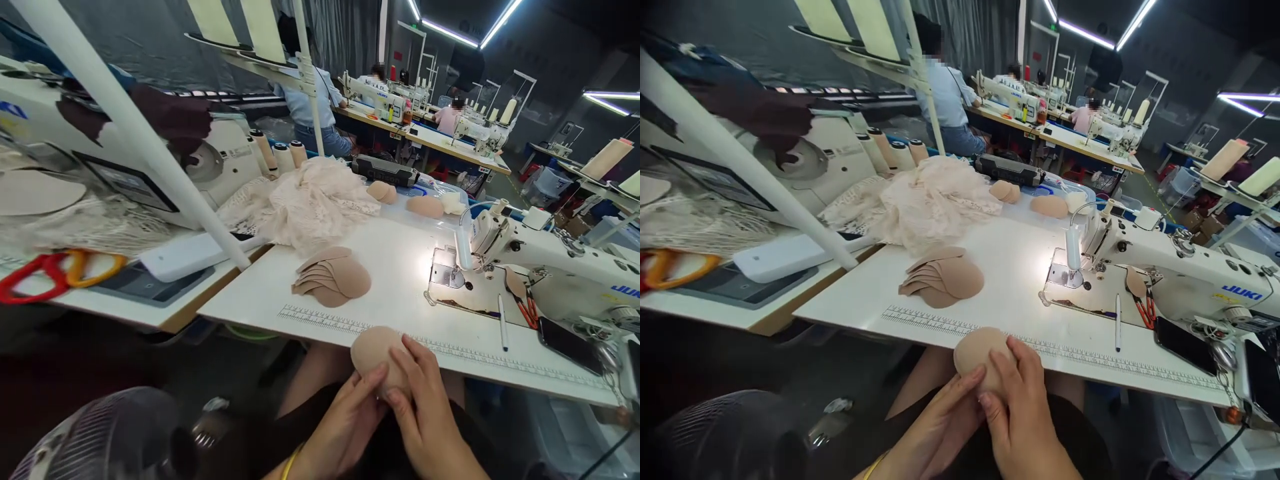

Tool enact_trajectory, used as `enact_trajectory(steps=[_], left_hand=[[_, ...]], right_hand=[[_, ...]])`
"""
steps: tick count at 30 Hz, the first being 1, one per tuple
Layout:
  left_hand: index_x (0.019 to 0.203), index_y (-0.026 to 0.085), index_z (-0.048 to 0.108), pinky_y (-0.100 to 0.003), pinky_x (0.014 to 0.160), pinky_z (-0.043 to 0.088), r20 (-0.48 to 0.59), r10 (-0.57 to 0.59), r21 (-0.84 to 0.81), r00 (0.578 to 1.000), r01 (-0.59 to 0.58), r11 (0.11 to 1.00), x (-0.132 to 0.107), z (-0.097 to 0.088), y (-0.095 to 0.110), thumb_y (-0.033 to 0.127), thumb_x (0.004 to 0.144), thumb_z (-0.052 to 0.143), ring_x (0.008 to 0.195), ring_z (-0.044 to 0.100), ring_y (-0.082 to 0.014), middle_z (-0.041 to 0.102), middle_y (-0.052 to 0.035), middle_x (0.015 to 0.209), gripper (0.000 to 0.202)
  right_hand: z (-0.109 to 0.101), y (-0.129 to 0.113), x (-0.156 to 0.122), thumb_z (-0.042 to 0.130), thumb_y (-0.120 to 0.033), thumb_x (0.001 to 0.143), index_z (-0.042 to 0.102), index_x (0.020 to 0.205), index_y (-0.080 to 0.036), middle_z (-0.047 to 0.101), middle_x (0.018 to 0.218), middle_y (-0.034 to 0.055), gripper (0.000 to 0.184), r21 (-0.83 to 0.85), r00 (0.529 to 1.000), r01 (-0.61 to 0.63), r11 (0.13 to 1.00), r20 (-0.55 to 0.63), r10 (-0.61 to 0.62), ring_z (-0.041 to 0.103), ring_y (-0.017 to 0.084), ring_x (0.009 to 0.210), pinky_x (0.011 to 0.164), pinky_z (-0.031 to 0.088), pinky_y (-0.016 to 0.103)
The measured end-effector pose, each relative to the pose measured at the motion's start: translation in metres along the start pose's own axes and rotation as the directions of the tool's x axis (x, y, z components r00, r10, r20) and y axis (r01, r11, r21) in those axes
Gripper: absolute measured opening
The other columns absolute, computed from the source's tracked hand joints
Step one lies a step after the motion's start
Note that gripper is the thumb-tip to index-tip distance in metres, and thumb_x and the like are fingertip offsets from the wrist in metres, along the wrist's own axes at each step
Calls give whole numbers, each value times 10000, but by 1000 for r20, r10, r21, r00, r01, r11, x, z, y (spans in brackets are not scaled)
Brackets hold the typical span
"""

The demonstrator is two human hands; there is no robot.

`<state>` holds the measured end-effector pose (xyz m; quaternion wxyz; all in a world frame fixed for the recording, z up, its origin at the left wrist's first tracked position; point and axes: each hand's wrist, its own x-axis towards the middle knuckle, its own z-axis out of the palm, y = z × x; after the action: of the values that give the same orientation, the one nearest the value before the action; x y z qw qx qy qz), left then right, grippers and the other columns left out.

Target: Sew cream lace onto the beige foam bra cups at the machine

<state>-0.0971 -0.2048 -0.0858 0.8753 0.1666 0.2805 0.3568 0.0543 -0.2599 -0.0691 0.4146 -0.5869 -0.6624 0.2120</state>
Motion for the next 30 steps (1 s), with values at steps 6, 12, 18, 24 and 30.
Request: enact_trajectory(steps=[6,12,18,24,30], left_hand=[[1367,238,681,-411,1018,549,81,-98,45,992,95,994,-11,-12,19,473,818,863,1206,656,-320,759,-87,1233,624],[1198,172,761,-329,916,544,265,-115,97,957,92,991,-18,-13,41,390,726,924,1008,699,-253,764,-102,1121,544],[1263,168,702,-279,893,518,440,-318,122,840,295,948,-19,-7,33,319,681,922,1010,694,-210,733,-92,1168,640],[1407,248,616,-387,1180,381,326,-324,192,888,273,943,-28,-6,11,432,910,764,1414,512,-277,608,-83,1465,550],[1415,259,631,-378,1186,374,249,-339,159,907,307,938,-33,-14,9,325,954,725,1413,511,-258,589,-81,1496,475]], right_hand=[[-114,73,23,587,-548,969,574,1480,-154,605,1313,228,645,-441,871,-353,825,-478,117,582,408,1210,1081,453,660],[-154,91,18,441,-375,968,676,1278,-223,723,1120,143,418,-426,862,-482,766,-387,327,668,331,997,910,528,503],[-56,16,-13,681,-493,967,580,1153,-318,761,1266,77,275,529,944,-217,821,-102,315,699,289,1186,1041,524,482],[2,-8,-18,563,-680,967,544,1118,-308,807,1097,82,402,823,873,-298,484,29,487,764,302,1016,942,575,503],[6,-9,-25,561,-652,976,488,1142,-322,813,981,46,377,848,855,-227,479,-62,515,764,300,1036,942,560,504]])
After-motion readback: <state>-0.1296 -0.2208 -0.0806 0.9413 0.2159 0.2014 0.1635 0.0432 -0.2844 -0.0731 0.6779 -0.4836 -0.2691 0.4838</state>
